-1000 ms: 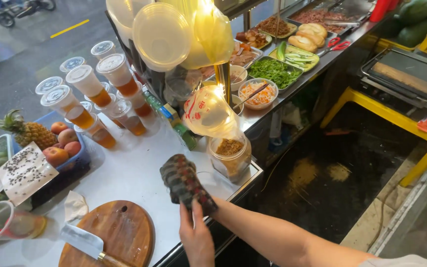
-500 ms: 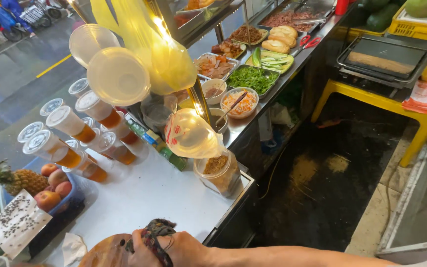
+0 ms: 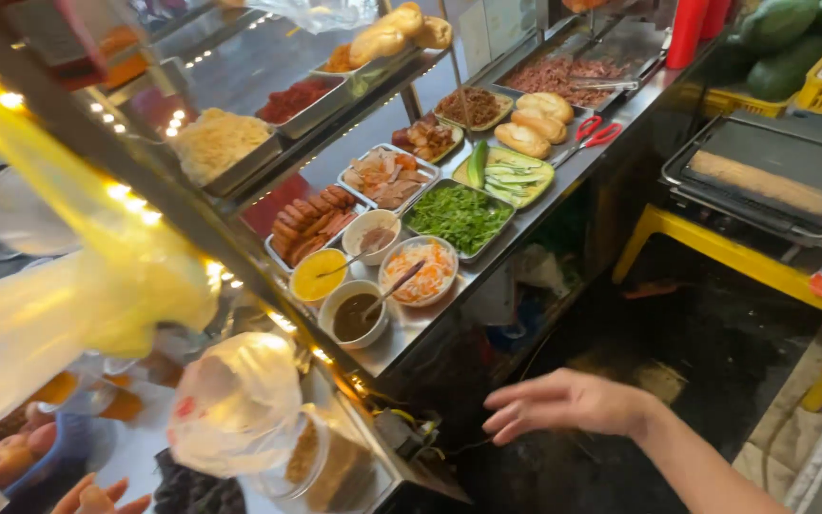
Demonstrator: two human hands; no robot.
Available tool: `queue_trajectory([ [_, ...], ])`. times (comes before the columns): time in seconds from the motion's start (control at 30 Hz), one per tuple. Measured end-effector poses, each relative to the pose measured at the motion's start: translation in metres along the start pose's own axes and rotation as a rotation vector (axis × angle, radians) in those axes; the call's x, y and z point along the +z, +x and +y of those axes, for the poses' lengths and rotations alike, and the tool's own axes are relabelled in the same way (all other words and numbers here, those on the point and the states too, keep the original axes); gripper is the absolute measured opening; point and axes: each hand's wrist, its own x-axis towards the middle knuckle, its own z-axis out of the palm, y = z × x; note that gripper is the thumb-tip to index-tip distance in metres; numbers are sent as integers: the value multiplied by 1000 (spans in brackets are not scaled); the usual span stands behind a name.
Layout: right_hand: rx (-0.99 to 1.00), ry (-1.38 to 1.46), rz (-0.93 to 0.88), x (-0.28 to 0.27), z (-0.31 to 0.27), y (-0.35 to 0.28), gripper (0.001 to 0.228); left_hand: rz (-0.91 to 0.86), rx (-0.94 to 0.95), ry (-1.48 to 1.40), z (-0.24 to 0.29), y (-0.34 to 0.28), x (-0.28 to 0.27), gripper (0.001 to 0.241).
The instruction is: Assembling a Banh Mi sandwich with various meats and vegetables at a food stall.
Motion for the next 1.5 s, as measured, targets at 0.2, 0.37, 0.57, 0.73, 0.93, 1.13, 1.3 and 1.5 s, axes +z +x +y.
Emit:
queue_trajectory([
  [0.2, 174, -609, 964, -148, 160, -110, 59, -175, 361, 18, 460, -111, 240, 42],
  [0.37, 537, -749, 895, -186, 250, -183, 53, -711, 442, -106, 523, -65, 381, 60],
  [0.57, 710, -548, 793, -236, 281, -257, 56, -818, 459, -130, 530, 13, 543, 57],
  [0.73, 994, -357, 953, -310, 285, -320, 58, -758, 405, -43, 492, 87, 723, 52],
  [0.93, 893, -308, 1051, -383, 263, -334, 59, -631, 185, 208, 397, 138, 945, 46],
  [1.13, 670, -212, 826, -551, 357, -327, 60, -199, 230, 117, 448, 186, 932, 38],
  [1.3, 569, -95, 686, -705, 339, -276, 59, 429, 337, 4, 515, 267, 805, 25],
  [1.5, 559, -437, 568, -781, 229, -191, 54, 909, 174, 521, 496, 363, 687, 49],
])
